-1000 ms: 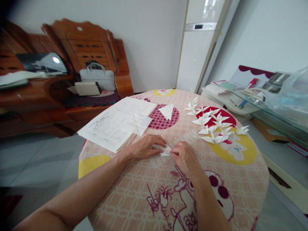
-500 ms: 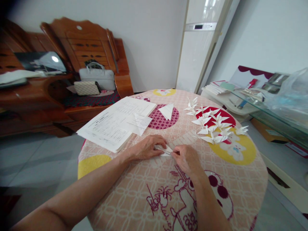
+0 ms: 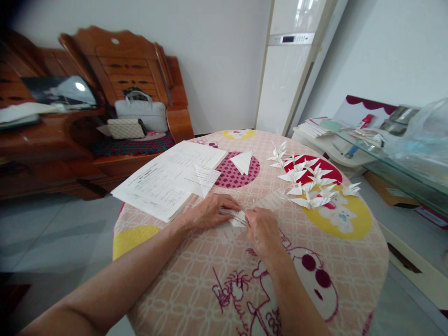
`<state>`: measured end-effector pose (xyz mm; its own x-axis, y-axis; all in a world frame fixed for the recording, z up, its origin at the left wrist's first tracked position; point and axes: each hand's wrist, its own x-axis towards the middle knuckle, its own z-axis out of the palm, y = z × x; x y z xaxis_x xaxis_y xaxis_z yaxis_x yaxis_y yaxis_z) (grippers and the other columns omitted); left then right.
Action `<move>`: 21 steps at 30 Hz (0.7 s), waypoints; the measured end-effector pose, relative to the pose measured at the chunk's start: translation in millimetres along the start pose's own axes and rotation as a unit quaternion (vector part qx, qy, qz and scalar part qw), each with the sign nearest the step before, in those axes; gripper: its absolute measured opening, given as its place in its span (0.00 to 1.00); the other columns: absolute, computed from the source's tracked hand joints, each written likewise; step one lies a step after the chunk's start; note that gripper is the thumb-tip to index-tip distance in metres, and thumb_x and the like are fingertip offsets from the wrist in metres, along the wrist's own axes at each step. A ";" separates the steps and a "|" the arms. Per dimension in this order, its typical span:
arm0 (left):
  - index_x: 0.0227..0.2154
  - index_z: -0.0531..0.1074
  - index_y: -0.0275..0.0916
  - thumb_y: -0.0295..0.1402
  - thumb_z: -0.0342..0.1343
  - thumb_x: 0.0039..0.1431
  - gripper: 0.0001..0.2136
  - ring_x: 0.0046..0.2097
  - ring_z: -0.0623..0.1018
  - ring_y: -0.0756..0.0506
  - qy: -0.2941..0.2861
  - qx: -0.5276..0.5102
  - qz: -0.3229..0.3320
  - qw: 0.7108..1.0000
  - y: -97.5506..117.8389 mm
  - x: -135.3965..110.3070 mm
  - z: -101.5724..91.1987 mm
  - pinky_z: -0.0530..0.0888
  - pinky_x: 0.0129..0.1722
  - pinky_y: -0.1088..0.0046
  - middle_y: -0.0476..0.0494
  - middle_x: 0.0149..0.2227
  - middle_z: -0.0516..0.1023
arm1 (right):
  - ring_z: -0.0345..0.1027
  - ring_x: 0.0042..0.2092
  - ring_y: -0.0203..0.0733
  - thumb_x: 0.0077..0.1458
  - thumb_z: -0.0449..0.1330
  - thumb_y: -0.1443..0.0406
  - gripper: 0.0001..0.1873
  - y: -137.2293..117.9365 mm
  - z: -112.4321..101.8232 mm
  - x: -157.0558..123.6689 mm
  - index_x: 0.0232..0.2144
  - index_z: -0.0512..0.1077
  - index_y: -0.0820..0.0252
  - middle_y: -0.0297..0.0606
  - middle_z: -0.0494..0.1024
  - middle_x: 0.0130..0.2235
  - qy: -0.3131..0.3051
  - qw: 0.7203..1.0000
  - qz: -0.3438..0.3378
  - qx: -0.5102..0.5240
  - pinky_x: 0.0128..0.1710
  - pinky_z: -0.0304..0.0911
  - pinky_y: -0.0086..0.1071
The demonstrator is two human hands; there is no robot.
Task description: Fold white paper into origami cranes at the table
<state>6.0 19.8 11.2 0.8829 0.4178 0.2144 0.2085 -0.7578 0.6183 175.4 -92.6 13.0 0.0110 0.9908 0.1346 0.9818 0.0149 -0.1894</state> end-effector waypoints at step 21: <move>0.43 0.75 0.37 0.28 0.56 0.49 0.16 0.41 0.75 0.45 -0.017 0.064 -0.044 0.997 -1.5 -3.7 -5.4 0.69 0.43 0.71 0.44 0.40 0.78 | 0.63 0.41 0.42 0.59 0.50 0.72 0.13 -17.5 -0.6 -6.8 0.37 0.75 0.61 0.43 0.72 0.39 -0.046 0.995 -0.074 -0.038 0.38 0.56 0.31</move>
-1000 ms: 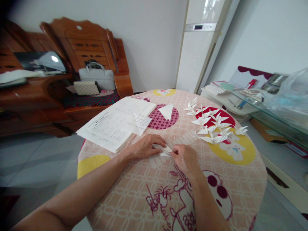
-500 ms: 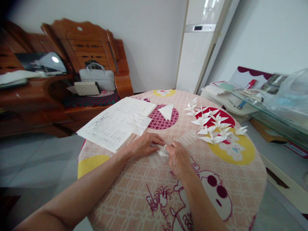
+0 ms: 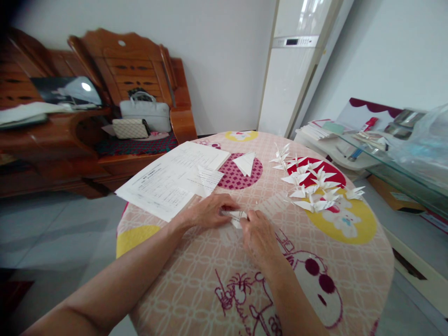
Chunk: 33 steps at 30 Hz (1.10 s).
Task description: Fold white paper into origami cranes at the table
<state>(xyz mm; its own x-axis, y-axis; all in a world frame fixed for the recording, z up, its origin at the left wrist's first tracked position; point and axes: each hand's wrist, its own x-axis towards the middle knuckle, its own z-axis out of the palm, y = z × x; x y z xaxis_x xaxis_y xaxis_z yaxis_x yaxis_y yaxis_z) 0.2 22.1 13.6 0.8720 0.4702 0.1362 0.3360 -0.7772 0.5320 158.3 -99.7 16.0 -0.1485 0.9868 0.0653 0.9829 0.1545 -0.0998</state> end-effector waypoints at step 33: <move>0.30 0.77 0.34 0.34 0.56 0.55 0.09 0.28 0.72 0.52 0.033 -0.126 -0.089 0.987 -1.0 9.3 7.0 0.64 0.28 0.79 0.49 0.26 0.77 | 0.64 0.40 0.40 0.62 0.49 0.70 0.13 1.6 4.1 2.1 0.34 0.74 0.61 0.42 0.72 0.39 -0.008 1.000 0.006 0.008 0.36 0.57 0.29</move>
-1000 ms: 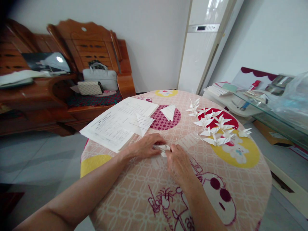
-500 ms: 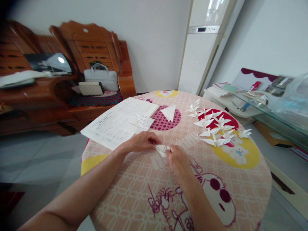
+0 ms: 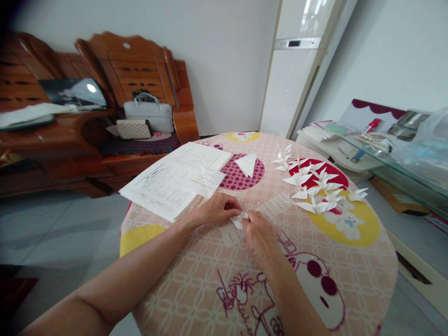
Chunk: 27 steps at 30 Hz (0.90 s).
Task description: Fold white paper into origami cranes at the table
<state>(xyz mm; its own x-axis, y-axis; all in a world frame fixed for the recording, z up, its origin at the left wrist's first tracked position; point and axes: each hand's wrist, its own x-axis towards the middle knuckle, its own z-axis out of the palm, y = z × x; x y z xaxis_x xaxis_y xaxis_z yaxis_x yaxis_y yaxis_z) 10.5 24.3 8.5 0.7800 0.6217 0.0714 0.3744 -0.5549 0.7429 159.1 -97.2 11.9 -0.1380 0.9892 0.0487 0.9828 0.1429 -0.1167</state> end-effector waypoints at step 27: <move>0.34 0.76 0.34 0.36 0.58 0.53 0.10 0.26 0.73 0.53 -0.049 -0.158 -0.028 0.986 -32.9 2.7 -14.1 0.68 0.26 0.80 0.48 0.27 0.76 | 0.65 0.49 0.47 0.61 0.49 0.71 0.21 -6.5 -2.6 1.4 0.54 0.70 0.58 0.45 0.72 0.52 -0.034 0.998 -0.003 -0.054 0.43 0.63 0.32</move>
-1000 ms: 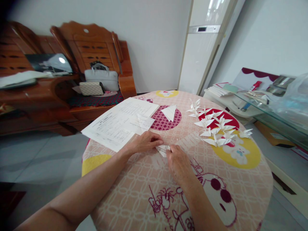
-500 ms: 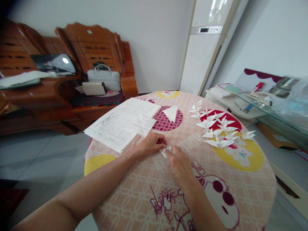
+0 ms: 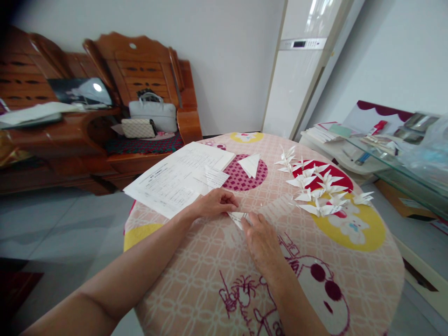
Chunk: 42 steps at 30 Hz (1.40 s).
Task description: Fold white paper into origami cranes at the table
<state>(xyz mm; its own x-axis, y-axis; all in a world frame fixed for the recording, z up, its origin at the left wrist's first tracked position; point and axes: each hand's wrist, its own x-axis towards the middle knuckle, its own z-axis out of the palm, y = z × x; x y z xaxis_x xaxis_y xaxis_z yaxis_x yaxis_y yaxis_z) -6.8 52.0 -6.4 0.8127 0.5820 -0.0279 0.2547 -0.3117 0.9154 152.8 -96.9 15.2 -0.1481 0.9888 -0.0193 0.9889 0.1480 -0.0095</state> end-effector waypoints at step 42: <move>0.30 0.75 0.36 0.22 0.49 0.48 0.10 0.30 0.74 0.49 0.095 0.333 0.023 0.938 16.7 -7.4 21.7 0.66 0.30 0.76 0.47 0.27 0.77 | 0.64 0.48 0.47 0.61 0.47 0.72 0.22 5.1 7.3 0.5 0.54 0.70 0.63 0.44 0.70 0.58 0.030 0.998 -0.042 0.036 0.47 0.64 0.36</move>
<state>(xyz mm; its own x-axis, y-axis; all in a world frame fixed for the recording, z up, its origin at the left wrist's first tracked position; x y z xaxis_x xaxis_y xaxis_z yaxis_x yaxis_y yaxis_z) 2.8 26.3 0.4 0.7391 0.6602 0.1341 0.5442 -0.7024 0.4588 157.7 -95.7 7.9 -0.2268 0.9729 0.0442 0.9699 0.2298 -0.0805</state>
